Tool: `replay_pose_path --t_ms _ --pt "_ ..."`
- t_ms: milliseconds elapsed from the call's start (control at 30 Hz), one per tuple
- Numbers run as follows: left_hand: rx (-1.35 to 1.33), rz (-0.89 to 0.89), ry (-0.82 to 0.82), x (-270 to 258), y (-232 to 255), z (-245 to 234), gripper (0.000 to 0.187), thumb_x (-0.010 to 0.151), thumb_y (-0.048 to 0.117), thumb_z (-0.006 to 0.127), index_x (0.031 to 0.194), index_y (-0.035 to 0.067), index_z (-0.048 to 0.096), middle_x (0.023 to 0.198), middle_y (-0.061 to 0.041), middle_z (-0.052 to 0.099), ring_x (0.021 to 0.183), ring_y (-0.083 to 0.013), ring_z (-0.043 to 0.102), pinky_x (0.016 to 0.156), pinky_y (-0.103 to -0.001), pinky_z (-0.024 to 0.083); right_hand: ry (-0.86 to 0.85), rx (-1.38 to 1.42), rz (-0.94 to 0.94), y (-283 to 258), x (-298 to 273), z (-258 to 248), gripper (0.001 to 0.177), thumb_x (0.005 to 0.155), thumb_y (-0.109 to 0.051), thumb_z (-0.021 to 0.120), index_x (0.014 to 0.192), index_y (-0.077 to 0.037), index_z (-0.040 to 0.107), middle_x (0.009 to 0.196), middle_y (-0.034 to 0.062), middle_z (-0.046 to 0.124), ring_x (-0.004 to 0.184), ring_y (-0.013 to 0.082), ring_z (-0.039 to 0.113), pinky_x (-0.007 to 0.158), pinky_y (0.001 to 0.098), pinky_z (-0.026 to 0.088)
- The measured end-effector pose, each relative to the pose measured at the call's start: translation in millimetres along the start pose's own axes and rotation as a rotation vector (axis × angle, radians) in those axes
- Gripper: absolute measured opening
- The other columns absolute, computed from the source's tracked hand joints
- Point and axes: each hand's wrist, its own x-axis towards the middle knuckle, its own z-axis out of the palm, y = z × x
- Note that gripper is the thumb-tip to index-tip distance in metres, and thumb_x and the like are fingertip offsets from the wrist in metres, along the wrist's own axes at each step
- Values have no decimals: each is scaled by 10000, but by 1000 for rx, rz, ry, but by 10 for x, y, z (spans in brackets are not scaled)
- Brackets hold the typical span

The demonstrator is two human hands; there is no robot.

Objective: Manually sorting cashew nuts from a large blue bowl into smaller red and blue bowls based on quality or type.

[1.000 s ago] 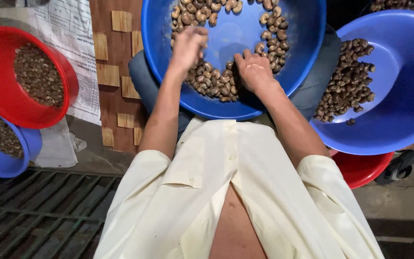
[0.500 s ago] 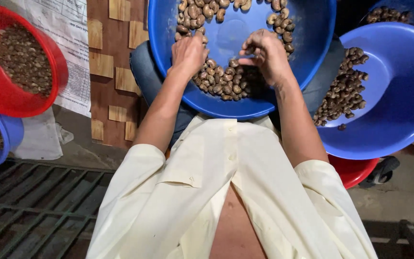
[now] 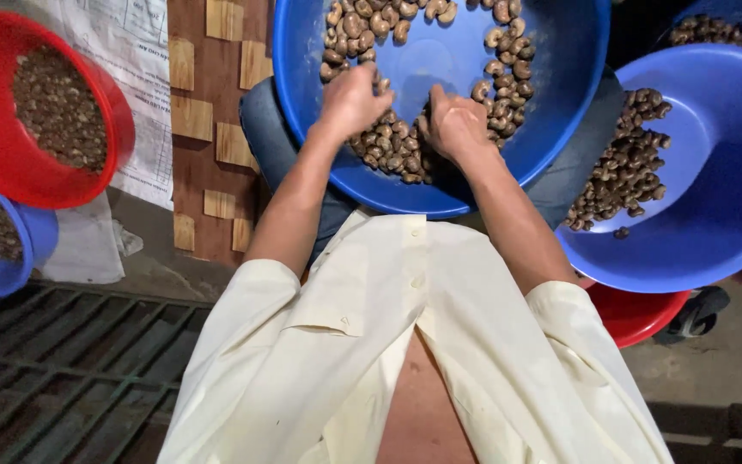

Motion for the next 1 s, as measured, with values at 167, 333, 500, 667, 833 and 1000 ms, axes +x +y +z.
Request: replay_pose_path --t_ms 167,333,500,667,833,1000 --pt "-1104 -83 -96 -144 260 -577 229 939 247 616 989 26 647 648 5 594 482 -76 505 383 -206 389 -231 159 218 -86 167 -362 364 971 -285 674 1193 -5 606 812 172 731 620 349 683 666 490 588" --pt "-1397 116 3 -212 243 -768 271 974 298 529 1086 107 685 808 -45 706 689 -148 698 532 -242 464 -155 885 325 -219 133 -865 124 893 -168 555 977 -77 569 888 52 641 777 184 624 746 332 539" --pt "-766 -78 59 -54 194 -645 317 989 252 620 1203 19 592 837 -54 698 466 -36 531 380 -175 452 -190 1178 385 -263 175 -899 128 1025 -231 595 997 -106 595 773 3 627 586 83 553 500 217 438" --pt "2 -44 -53 94 -25 -274 567 1018 94 608 1549 109 410 724 -19 664 392 -77 353 320 -219 385 -184 791 202 -395 314 -673 163 1052 -251 657 1024 -96 615 848 41 652 649 124 613 552 252 571" --pt "194 93 77 88 -117 -107 400 913 50 718 1301 23 625 575 1 531 487 -184 528 537 -395 562 -190 124 -136 -434 322 -115 370 834 -54 681 1159 -55 503 735 169 702 646 427 659 607 522 509" --pt "333 155 168 95 -136 -32 227 861 75 691 1060 48 584 681 -143 695 585 -364 660 591 -527 532 -68 62 -190 -387 275 257 182 933 -121 594 1078 -59 503 685 154 687 600 407 652 583 520 505"
